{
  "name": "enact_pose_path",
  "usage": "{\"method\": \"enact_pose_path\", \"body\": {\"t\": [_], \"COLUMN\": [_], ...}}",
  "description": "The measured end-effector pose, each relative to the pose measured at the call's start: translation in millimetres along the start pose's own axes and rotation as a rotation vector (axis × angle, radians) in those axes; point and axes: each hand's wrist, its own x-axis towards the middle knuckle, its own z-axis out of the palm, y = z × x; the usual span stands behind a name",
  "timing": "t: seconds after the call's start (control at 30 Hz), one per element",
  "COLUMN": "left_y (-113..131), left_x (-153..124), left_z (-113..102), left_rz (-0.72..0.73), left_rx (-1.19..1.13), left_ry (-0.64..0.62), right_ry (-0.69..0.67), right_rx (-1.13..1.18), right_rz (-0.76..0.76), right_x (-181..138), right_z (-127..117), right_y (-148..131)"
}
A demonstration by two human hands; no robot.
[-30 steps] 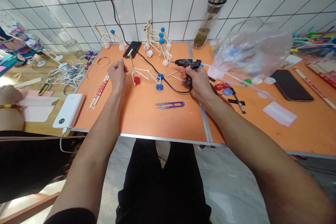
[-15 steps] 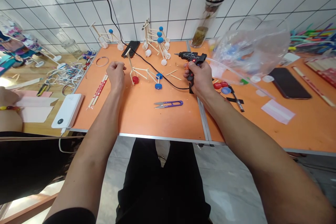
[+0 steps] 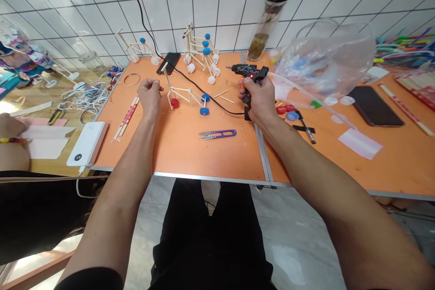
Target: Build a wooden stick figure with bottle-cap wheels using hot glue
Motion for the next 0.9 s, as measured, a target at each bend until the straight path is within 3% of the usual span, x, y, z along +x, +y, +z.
{"method": "enact_pose_path", "body": {"t": [0.6, 0.9], "left_y": [-5.9, -20.1], "left_x": [3.8, 24.0], "left_z": [-1.0, -7.0], "left_rz": [0.016, 0.106], "left_rx": [0.007, -0.009], "left_ry": [-0.024, 0.066], "right_ry": [-0.031, -0.017], "right_rx": [0.016, 0.018], "right_rz": [0.036, 0.023], "right_x": [-4.1, -0.9], "right_z": [1.6, 0.7], "right_y": [0.9, 4.7]}}
